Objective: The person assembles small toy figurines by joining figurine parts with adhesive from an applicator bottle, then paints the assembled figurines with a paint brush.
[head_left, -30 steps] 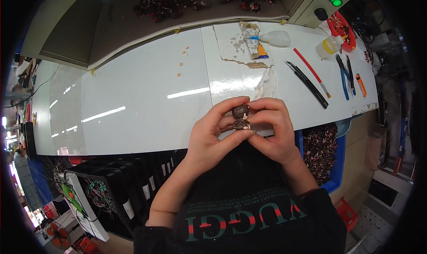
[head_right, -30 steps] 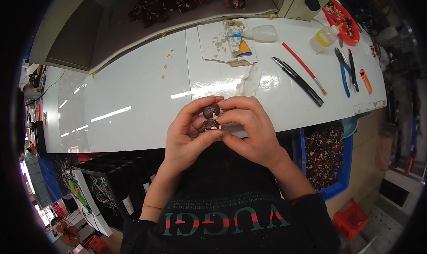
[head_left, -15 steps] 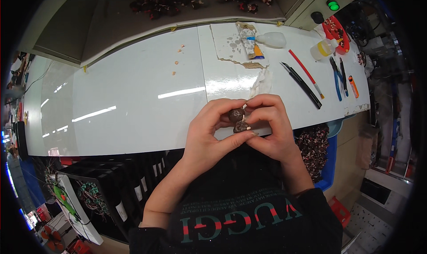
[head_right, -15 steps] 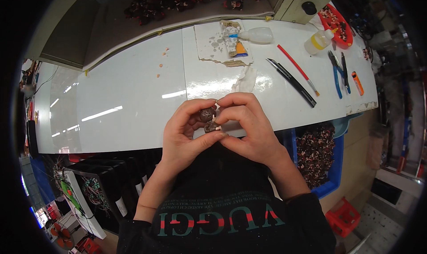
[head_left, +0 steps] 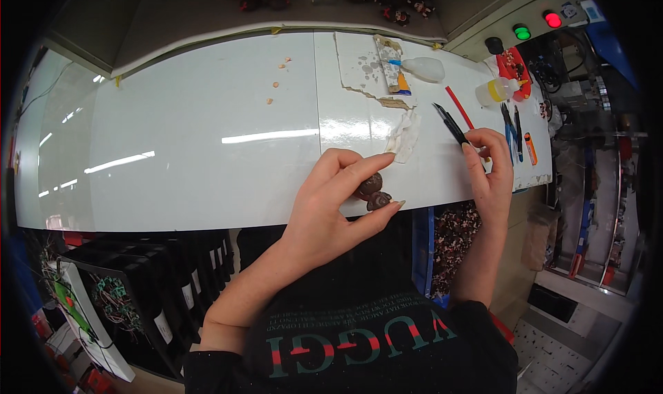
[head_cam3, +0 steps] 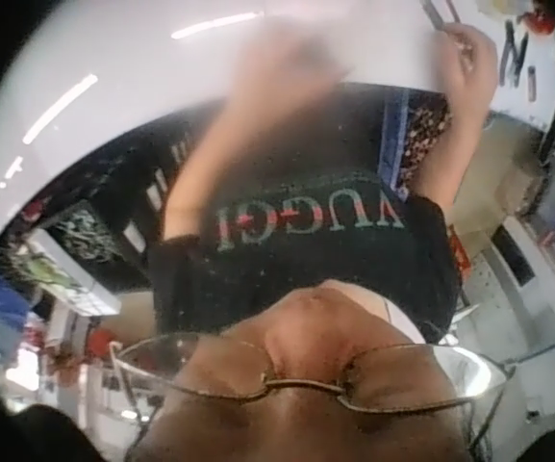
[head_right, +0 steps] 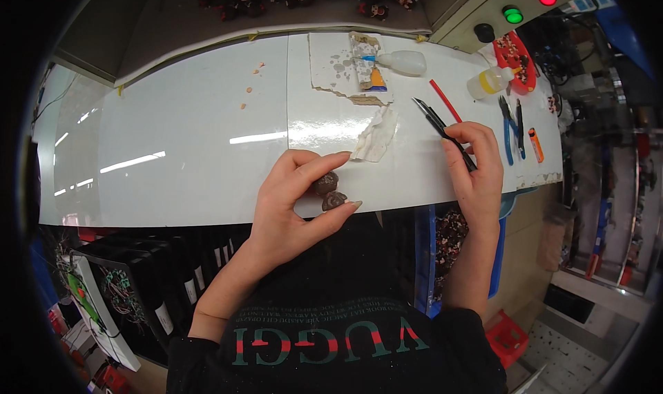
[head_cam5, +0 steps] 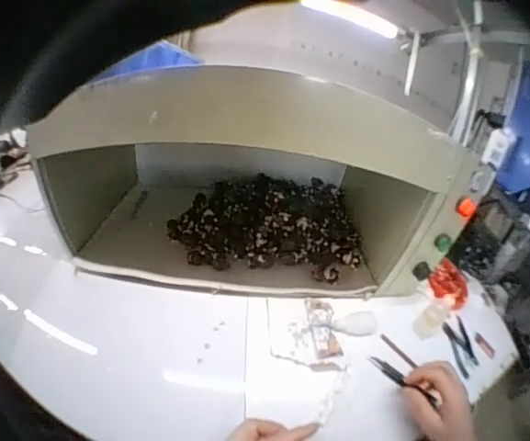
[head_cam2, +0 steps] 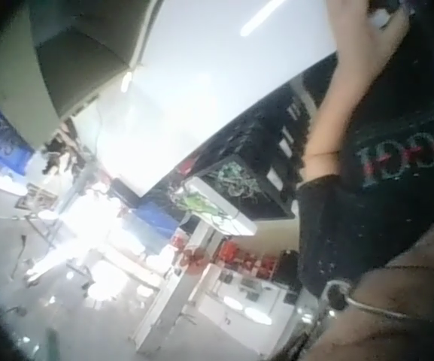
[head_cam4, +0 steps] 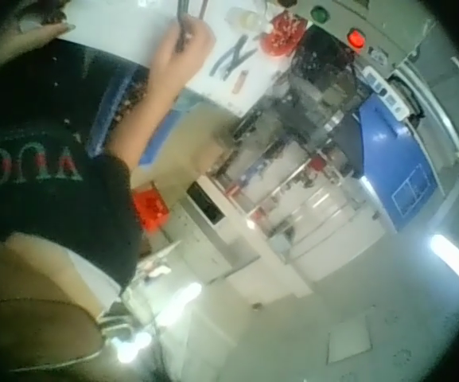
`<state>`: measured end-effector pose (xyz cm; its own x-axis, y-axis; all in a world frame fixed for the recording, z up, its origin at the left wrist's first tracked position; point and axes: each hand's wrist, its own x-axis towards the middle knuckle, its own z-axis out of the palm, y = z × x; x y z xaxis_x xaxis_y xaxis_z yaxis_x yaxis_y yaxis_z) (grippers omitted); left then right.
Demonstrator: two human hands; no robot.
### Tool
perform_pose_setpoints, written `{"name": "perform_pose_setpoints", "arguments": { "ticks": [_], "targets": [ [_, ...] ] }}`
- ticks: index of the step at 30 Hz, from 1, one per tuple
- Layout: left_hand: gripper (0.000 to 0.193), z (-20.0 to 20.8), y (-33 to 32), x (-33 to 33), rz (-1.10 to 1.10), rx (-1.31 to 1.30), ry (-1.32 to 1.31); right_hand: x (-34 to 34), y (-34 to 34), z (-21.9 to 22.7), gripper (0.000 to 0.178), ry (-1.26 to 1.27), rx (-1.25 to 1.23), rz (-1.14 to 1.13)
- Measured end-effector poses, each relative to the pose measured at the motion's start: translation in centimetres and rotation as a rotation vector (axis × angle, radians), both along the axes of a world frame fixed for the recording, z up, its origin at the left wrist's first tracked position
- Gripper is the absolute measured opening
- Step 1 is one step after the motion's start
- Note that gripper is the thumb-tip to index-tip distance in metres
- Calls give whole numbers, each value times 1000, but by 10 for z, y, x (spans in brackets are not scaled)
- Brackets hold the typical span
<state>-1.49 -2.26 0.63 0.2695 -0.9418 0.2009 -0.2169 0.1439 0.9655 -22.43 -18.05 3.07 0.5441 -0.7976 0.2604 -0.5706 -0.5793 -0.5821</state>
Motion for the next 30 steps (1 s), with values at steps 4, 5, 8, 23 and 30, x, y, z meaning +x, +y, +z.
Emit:
{"name": "perform_pose_setpoints", "arguments": {
  "ticks": [4,5,8,23,30],
  "targets": [
    [49,-1,5,4,-13,9,-39,14,8,1,17,52,39,-22],
    [49,-2,6,4,-11,7,-34,16,9,1,18,87,26,-26],
    [49,-2,8,4,-14,29,-12,16,8,-2,20,119,8,-14],
    [44,13,-2,-8,-33,27,-75,-19,-10,14,20,125,-17,-86],
    [50,35,-19,-34,-73,130,-8,-64,-49,60,16,71,-37,-229]
  ]
}}
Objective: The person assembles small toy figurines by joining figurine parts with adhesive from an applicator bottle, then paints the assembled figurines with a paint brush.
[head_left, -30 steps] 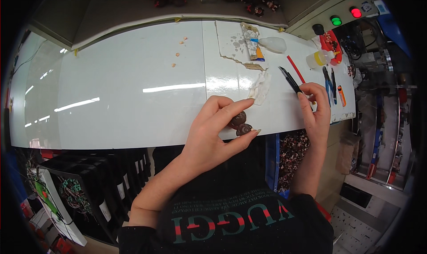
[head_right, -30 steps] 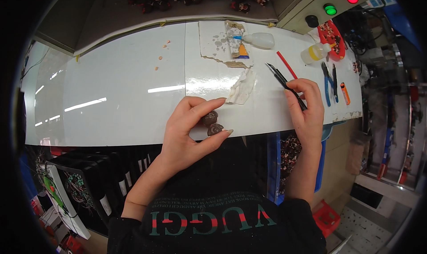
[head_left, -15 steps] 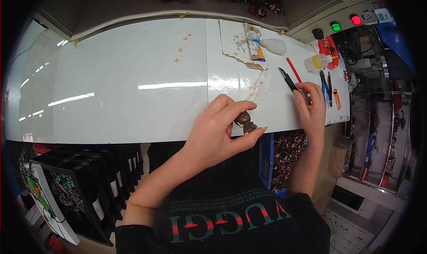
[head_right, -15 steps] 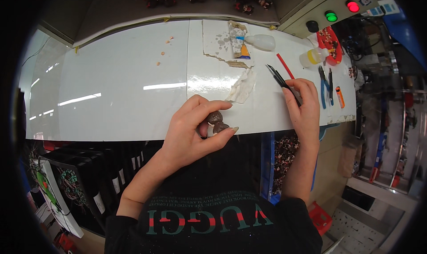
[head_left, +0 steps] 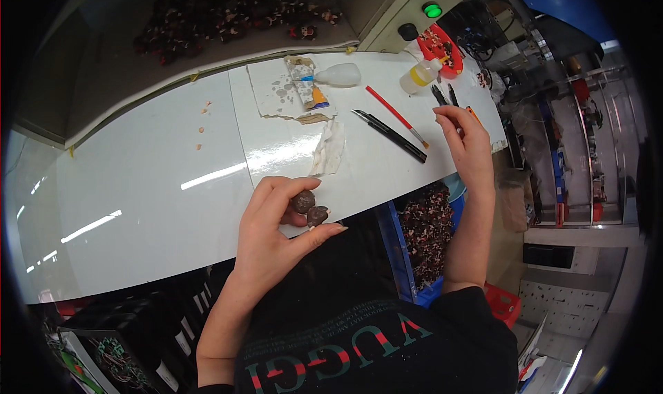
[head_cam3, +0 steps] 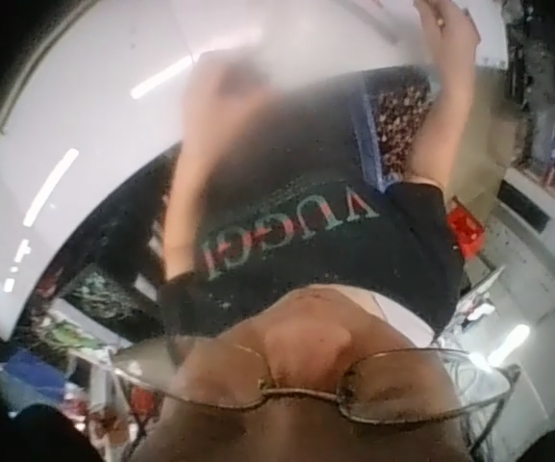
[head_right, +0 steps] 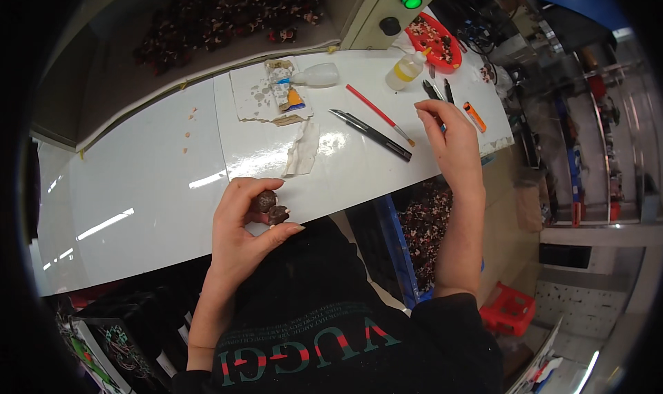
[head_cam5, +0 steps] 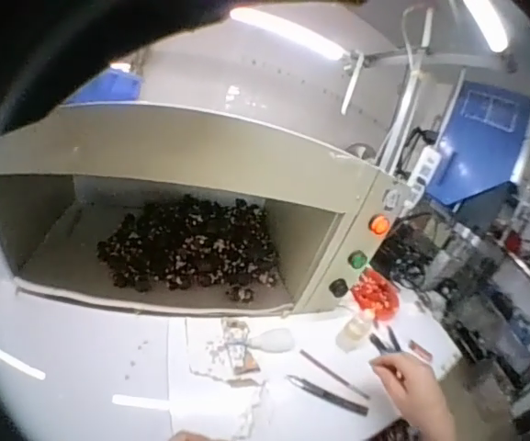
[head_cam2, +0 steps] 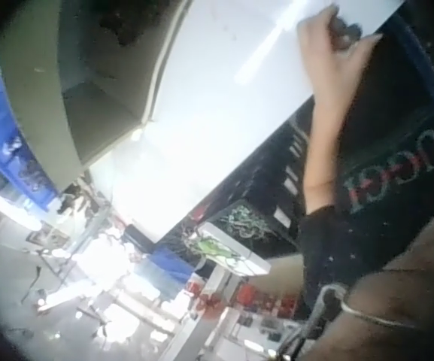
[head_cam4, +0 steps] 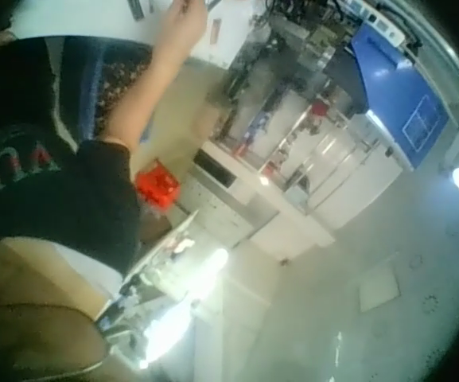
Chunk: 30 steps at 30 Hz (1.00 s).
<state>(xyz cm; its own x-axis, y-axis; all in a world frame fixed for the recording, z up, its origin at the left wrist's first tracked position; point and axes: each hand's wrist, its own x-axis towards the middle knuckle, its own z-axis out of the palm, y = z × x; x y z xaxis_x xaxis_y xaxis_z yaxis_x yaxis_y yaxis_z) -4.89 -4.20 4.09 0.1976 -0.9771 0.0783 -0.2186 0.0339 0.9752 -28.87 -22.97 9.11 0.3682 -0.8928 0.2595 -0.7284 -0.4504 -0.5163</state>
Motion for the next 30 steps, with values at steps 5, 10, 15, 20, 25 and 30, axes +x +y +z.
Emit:
{"name": "perform_pose_setpoints", "arguments": {
  "ticks": [5,10,15,20,25,30],
  "targets": [
    [51,-4,0,1,-13,1,74,5,-11,-15,24,276,217,169],
    [50,-12,3,11,-25,40,175,21,-3,-27,22,112,31,122],
    [48,-14,6,13,-70,72,218,52,51,-6,13,-729,339,464],
    [47,-24,7,10,-54,32,192,86,87,-27,15,-843,582,634],
    [45,-31,13,11,-24,-35,240,94,96,-49,10,-642,447,633],
    [46,-32,12,16,-23,-47,256,86,82,-53,13,-640,592,373]
  ]
}}
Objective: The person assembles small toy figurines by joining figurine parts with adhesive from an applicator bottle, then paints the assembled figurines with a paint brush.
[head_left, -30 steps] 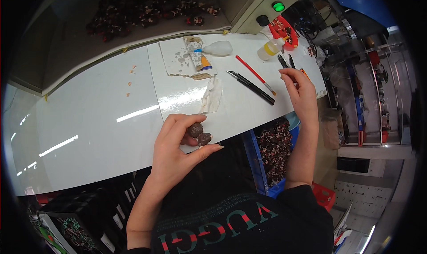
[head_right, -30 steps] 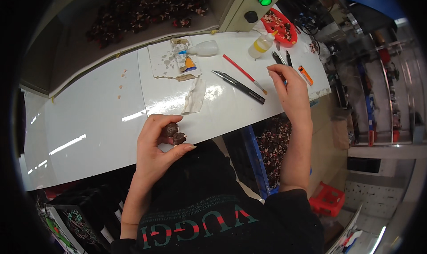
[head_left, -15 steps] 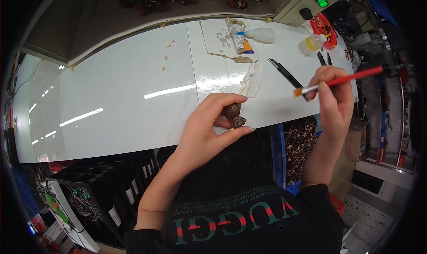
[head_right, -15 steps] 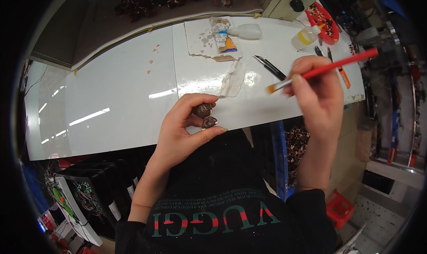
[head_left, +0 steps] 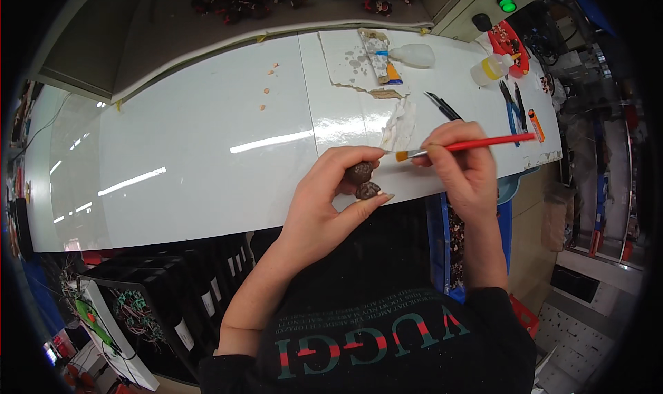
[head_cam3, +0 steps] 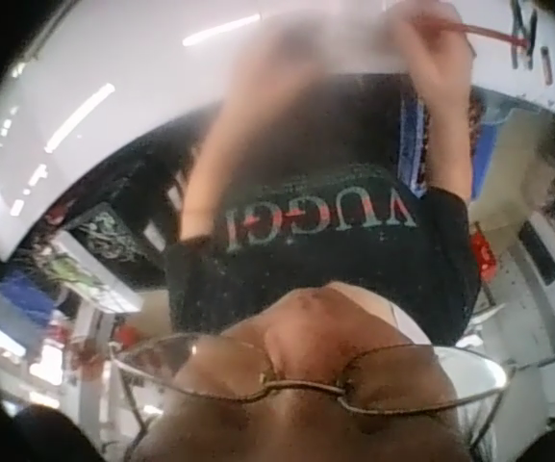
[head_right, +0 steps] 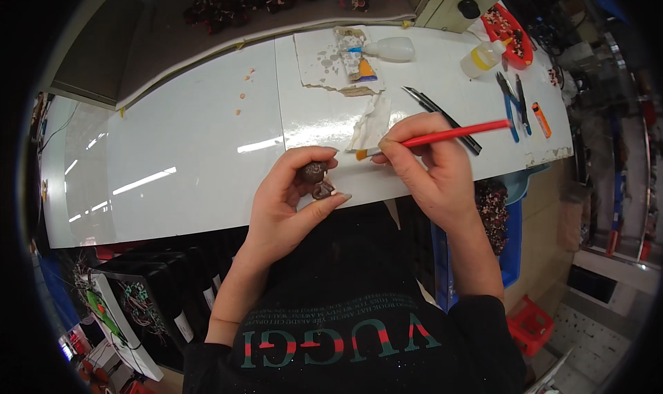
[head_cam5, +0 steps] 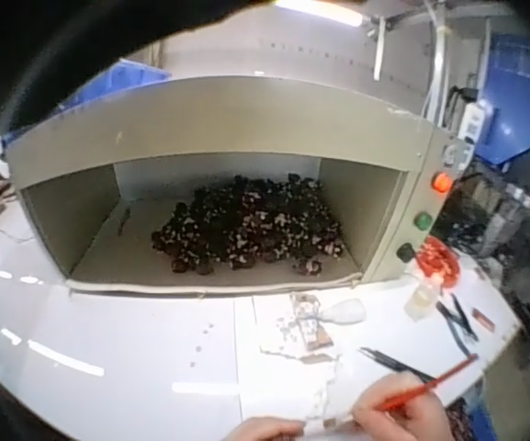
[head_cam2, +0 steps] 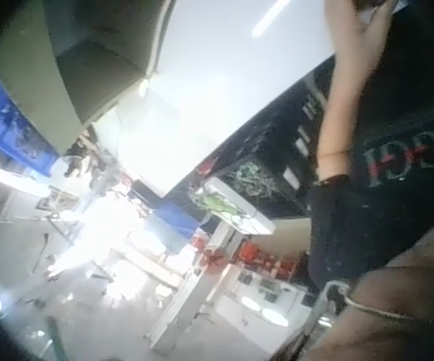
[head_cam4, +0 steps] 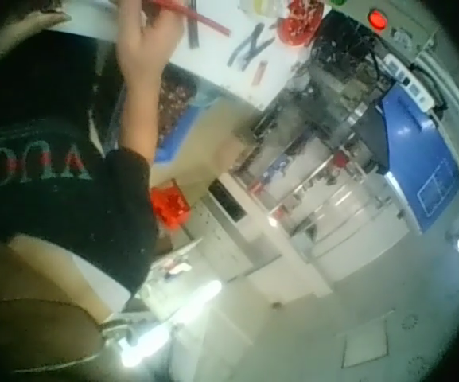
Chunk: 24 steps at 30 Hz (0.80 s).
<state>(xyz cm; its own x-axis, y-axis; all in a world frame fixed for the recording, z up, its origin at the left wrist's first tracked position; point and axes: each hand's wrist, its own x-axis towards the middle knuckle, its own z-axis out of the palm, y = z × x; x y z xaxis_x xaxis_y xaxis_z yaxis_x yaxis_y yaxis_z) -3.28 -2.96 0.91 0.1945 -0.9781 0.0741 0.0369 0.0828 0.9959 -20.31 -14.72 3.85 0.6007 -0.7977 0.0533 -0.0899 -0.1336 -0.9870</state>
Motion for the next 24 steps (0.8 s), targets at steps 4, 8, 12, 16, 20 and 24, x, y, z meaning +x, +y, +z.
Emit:
{"name": "perform_pose_setpoints", "arguments": {
  "ticks": [4,8,12,16,20,24],
  "targets": [
    [46,-3,-2,0,5,-9,28,13,6,13,16,-225,-194,132],
    [47,-3,-1,-1,4,-15,53,16,8,1,14,-83,-221,199],
    [49,0,1,-1,23,-20,3,6,0,-8,10,7,-9,18],
    [50,1,1,-1,28,15,-5,12,13,3,13,-213,-87,42],
    [52,-1,1,-5,31,-15,-32,17,17,-2,12,-183,-263,223],
    [55,7,-1,-2,24,9,-6,7,4,-9,10,-78,-45,26]
  ]
}}
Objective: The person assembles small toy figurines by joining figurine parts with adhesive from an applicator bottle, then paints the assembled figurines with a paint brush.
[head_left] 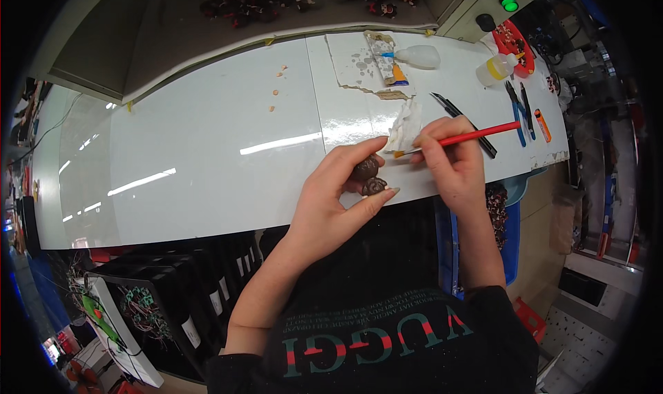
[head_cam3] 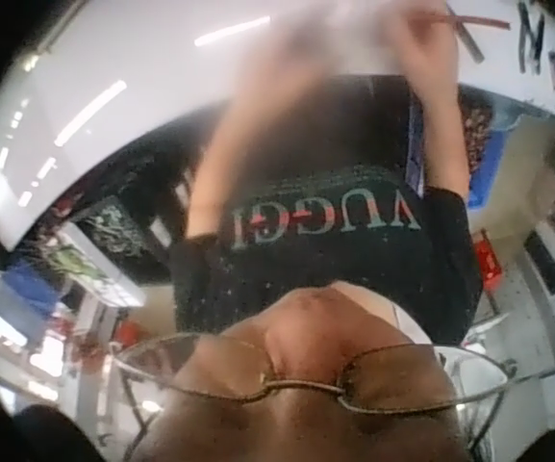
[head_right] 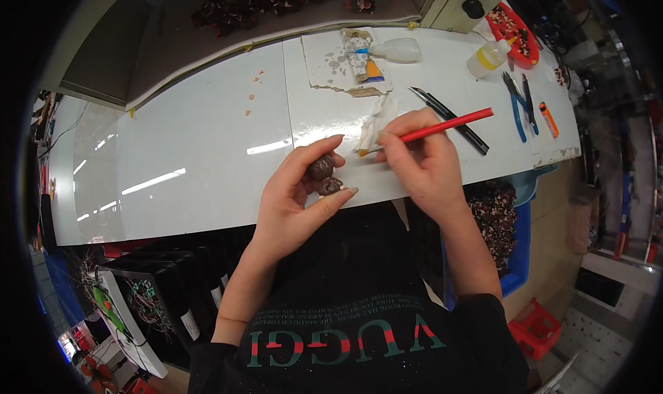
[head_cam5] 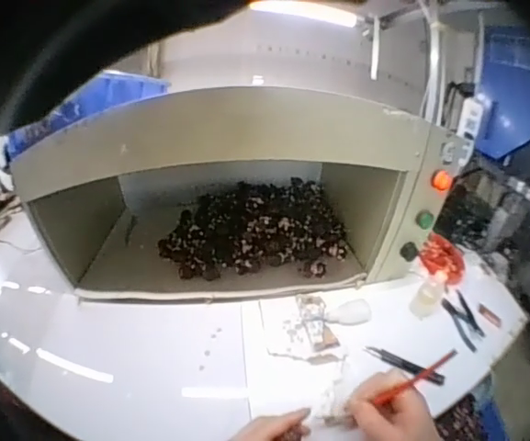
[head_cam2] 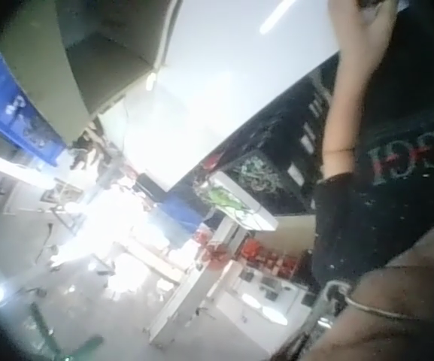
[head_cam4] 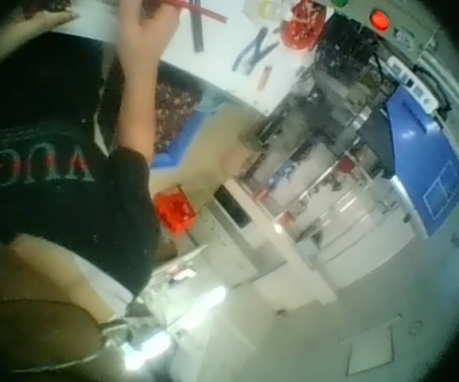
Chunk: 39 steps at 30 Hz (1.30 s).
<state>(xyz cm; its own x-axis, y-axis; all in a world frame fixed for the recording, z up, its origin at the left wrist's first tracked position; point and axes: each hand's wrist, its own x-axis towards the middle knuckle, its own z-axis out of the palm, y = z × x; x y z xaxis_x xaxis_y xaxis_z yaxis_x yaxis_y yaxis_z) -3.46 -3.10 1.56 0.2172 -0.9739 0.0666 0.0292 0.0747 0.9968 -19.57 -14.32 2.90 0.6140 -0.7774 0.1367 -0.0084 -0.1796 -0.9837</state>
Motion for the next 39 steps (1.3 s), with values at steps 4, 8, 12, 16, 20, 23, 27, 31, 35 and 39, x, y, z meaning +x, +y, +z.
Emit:
{"name": "perform_pose_setpoints", "arguments": {
  "ticks": [4,8,12,16,20,23,27,31,35,39],
  "targets": [
    [55,5,3,-1,26,-19,-115,0,6,9,11,-142,24,18],
    [53,4,2,-1,12,0,-172,13,23,13,11,-325,45,148],
    [51,11,3,0,-26,52,-185,4,13,-5,13,-94,188,206],
    [50,12,5,5,-57,60,-195,6,14,0,9,-56,184,192],
    [51,14,11,10,-40,77,-151,8,0,-6,10,40,109,18],
    [52,15,16,14,-44,80,-138,8,7,4,12,-49,152,-103],
    [49,12,17,15,-33,74,-119,23,35,16,12,-160,224,103],
    [49,13,17,18,-33,95,-128,21,20,-2,12,53,88,-33],
    [49,14,18,21,-49,128,-18,16,11,0,14,-4,157,-111],
    [50,16,20,21,-48,165,-4,19,19,3,14,-68,203,-97]
  ]
}}
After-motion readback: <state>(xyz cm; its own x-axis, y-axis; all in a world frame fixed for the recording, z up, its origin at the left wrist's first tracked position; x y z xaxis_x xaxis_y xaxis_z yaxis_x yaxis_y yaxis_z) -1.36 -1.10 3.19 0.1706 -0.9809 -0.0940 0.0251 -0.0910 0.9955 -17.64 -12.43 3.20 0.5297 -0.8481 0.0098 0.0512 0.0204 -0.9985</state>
